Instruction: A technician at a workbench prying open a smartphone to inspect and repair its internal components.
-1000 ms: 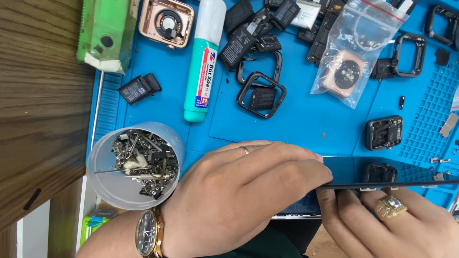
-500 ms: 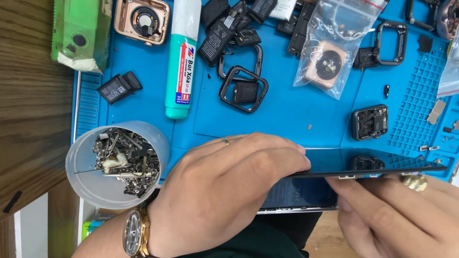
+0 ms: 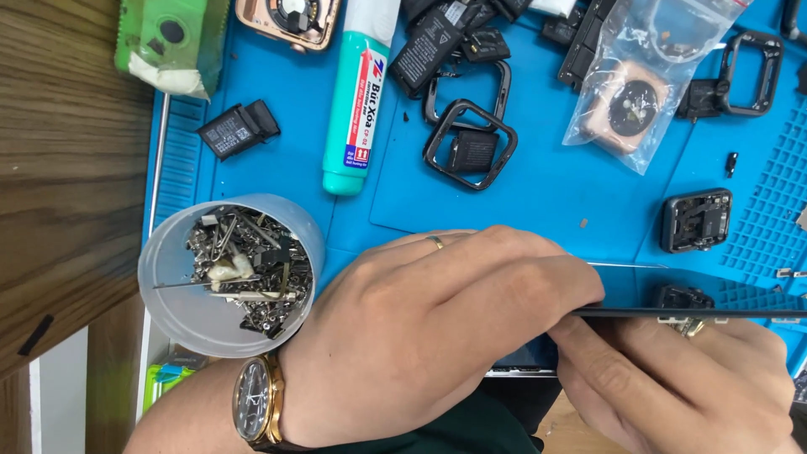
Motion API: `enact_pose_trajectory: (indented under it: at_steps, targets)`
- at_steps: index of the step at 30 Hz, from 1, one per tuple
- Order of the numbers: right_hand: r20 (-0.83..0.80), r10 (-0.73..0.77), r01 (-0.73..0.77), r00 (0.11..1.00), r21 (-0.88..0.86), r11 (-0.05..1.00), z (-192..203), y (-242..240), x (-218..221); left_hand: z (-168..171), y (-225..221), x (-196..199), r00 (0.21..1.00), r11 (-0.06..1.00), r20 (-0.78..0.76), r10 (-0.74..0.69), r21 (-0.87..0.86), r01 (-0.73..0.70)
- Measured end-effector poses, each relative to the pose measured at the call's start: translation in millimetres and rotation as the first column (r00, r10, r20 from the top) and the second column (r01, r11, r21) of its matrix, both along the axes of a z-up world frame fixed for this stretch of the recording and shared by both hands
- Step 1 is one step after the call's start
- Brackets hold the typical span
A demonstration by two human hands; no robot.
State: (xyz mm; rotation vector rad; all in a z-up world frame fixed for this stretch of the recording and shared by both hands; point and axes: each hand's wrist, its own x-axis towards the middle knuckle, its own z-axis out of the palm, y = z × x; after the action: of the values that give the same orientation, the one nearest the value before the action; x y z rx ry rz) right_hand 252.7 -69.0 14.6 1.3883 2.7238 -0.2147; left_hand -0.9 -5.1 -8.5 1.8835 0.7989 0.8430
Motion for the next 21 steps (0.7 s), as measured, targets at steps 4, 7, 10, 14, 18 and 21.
enact_pose_trajectory:
  at_steps: [4, 7, 10, 14, 18, 21]
  targets:
    - [0.04, -0.014, 0.015, 0.999, -0.033, 0.999, 4, 3, -6, -1, -1, -1, 1.0, 1.0, -0.017, -0.01, -0.022, 0.01]
    - [-0.053, 0.026, -0.024, 0.998, 0.04, 0.999, 4, 7, -13, -2, -2, -3, 1.0, 1.0, -0.011, 0.013, 0.001, -0.013]
    - [-0.045, 0.105, -0.102, 0.993, 0.049, 0.994, -1, 6, -11, -3, -3, -4, 1.0, 1.0, -0.012, 0.014, -0.003, -0.014]
    - [-0.007, 0.101, -0.1, 0.995, 0.042, 0.994, -7, 3, -6, -5, -3, -4, 0.999, 1.0, -0.033, 0.007, -0.017, -0.007]
    - [-0.041, 0.066, -0.065, 0.997, 0.026, 0.998, -8, 4, -10, -5, -2, -6, 1.0, 0.999, -0.019, -0.007, -0.038, 0.006]
    - [-0.046, 0.091, -0.09, 0.995, 0.024, 0.996, -9, 5, -10, -6, -3, -7, 1.0, 0.999, 0.001, -0.011, -0.036, 0.011]
